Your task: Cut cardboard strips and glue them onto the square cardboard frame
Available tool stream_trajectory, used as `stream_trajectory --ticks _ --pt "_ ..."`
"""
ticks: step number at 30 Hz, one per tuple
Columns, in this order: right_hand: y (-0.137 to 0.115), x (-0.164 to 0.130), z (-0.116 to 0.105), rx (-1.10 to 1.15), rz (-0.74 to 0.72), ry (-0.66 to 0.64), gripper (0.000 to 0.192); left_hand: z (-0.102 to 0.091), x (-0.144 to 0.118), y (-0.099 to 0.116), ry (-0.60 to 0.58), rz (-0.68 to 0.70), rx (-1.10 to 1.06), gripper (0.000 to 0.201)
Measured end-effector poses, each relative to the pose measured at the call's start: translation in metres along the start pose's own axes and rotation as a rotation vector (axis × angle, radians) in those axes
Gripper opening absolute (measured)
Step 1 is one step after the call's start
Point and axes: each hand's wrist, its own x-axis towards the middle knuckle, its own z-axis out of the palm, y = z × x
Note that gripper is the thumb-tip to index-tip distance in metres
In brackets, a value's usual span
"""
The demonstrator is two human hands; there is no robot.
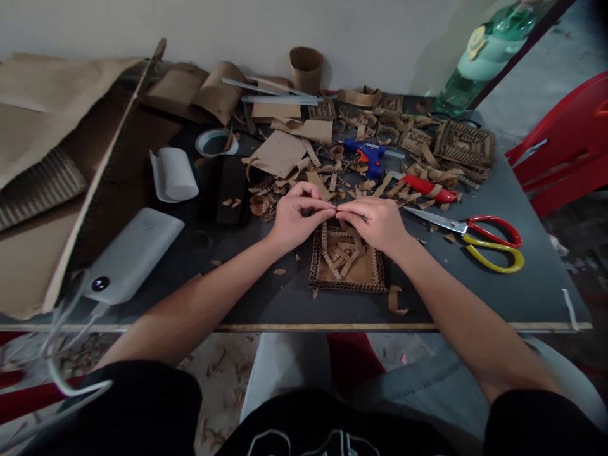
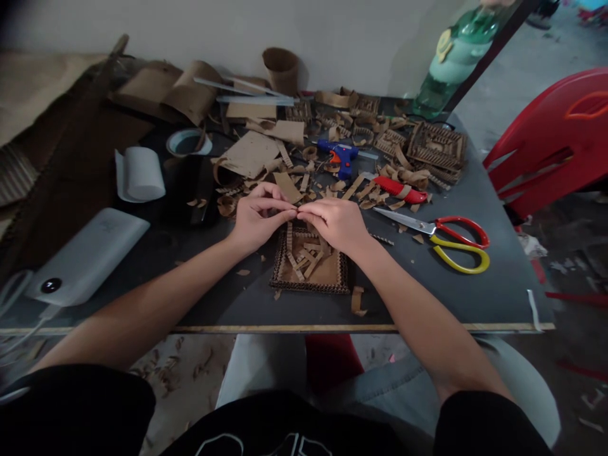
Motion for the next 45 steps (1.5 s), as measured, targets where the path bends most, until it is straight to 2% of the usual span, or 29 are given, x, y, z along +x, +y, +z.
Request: stream_trajectory --ticks 16,23,29,35,39,45 --pt "-0.0008 -0.0022 0.0008 -0.034 0.065 -0.017 0.027 0.0026 -0.0018 0.0043 0.029 -0.066 0.087 0.012" --pt "0.0023 -0.0023 -0.0010 -0.006 0.110 -0.035 0.025 -0.0001 0.0003 0.0022 -0.025 -0.072 0.055 0.017" --pt "0.0053 -0.0032 -0.0005 0.004 0.158 -0.046 0.025 -0.0001 -0.0006 0.0017 -0.063 -0.034 0.149 0.015" --pt "0.0022 -0.0022 -0.0015 -0.007 0.174 -0.063 0.028 0.0007 -0.0004 0.0006 -0.051 0.045 0.204 0.014" --pt "0.0017 -0.0022 -0.0019 -0.043 0.197 -0.100 0.028 0.0015 -0.0008 0.0030 -0.047 0.027 0.244 0.011" --pt "0.0032 -0.0038 -0.0002 -0.104 0.160 -0.110 0.031 0.0023 -0.0012 0.0062 -0.048 0.009 0.239 0.008"
